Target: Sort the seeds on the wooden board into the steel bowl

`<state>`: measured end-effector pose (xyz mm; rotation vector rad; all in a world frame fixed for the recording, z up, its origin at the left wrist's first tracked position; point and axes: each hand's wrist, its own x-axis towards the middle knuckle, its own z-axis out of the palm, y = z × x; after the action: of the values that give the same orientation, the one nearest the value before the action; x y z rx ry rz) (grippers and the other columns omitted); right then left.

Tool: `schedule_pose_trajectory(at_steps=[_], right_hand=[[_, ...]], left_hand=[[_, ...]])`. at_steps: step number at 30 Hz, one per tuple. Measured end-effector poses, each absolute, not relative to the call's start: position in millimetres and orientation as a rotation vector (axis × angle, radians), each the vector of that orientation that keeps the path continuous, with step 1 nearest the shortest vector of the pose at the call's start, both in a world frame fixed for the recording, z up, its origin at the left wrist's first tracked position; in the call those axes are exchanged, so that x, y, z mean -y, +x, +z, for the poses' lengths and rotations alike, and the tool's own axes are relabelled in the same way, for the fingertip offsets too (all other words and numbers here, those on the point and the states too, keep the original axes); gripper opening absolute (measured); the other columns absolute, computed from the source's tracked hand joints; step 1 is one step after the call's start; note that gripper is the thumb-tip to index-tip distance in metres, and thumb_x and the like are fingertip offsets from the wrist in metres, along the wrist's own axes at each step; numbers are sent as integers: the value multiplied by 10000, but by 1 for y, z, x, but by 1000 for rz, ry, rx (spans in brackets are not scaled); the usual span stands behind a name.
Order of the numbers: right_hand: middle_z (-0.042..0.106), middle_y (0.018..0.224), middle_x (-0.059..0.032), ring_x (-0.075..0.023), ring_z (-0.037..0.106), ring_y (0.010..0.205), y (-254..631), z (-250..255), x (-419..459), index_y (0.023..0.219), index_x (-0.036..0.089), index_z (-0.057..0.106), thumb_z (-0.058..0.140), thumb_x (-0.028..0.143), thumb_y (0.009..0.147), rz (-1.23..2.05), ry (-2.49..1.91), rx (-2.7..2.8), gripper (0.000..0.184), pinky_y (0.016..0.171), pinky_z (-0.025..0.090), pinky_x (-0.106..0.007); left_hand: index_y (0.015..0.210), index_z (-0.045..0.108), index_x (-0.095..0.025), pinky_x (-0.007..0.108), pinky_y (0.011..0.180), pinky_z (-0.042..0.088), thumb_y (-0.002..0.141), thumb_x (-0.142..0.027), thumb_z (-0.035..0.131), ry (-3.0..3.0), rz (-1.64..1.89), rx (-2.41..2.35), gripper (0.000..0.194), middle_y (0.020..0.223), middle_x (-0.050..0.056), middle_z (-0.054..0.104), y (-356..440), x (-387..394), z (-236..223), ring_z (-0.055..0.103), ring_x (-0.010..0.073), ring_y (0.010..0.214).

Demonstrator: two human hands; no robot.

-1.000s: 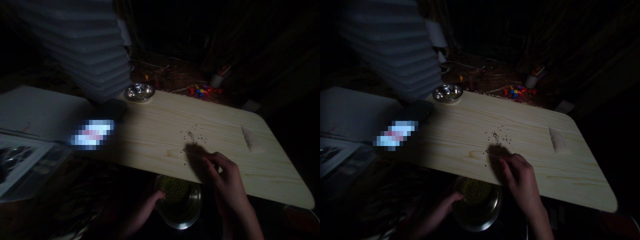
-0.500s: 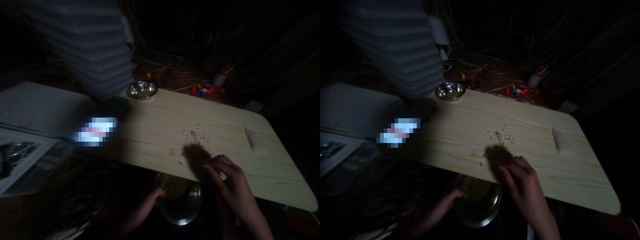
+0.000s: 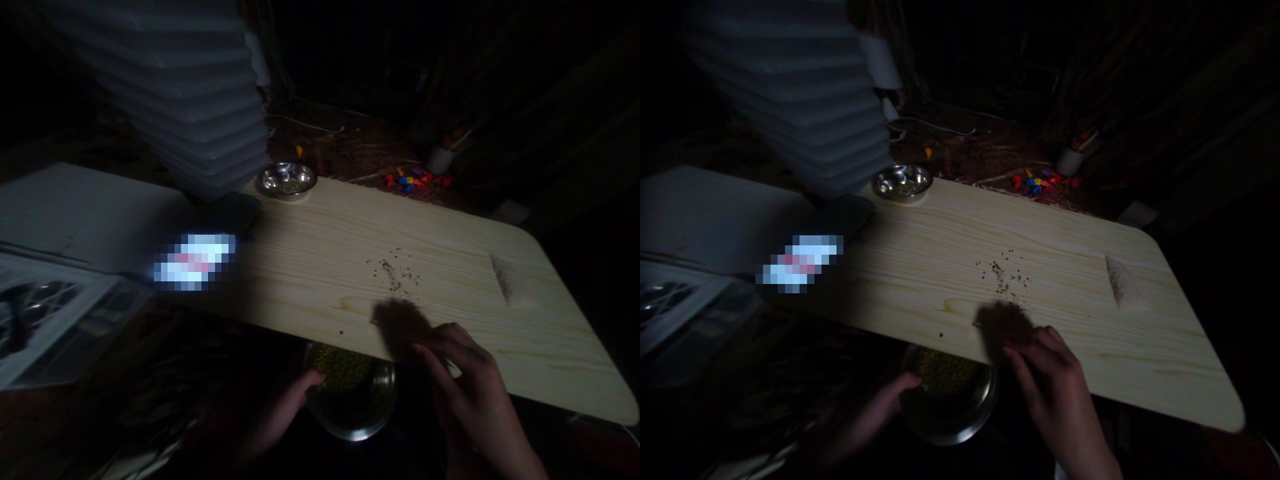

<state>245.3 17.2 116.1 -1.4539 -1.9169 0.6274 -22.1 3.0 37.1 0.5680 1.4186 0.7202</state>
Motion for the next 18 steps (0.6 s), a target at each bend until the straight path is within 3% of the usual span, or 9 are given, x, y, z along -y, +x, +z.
schedule_pose_trajectory(at_steps=[11,18], right_hand=[[704,904,-74,-249,621,886,193,108,-39,1028,225,773,563,194,992,569,-1352,2007,215,781,532,-424],[720,972,-30,-221,647,920,215,120,-18,1073,301,765,600,193,978,749,-1309,2031,219,781,557,-372]], left_hand=[[903,747,-218,381,858,539,736,-333,741,495,793,-1199,202,897,32,763,-24,2,10,692,266,913],[678,737,-229,403,862,558,598,-408,793,469,715,-1449,204,782,41,762,-29,-1,26,699,294,880]])
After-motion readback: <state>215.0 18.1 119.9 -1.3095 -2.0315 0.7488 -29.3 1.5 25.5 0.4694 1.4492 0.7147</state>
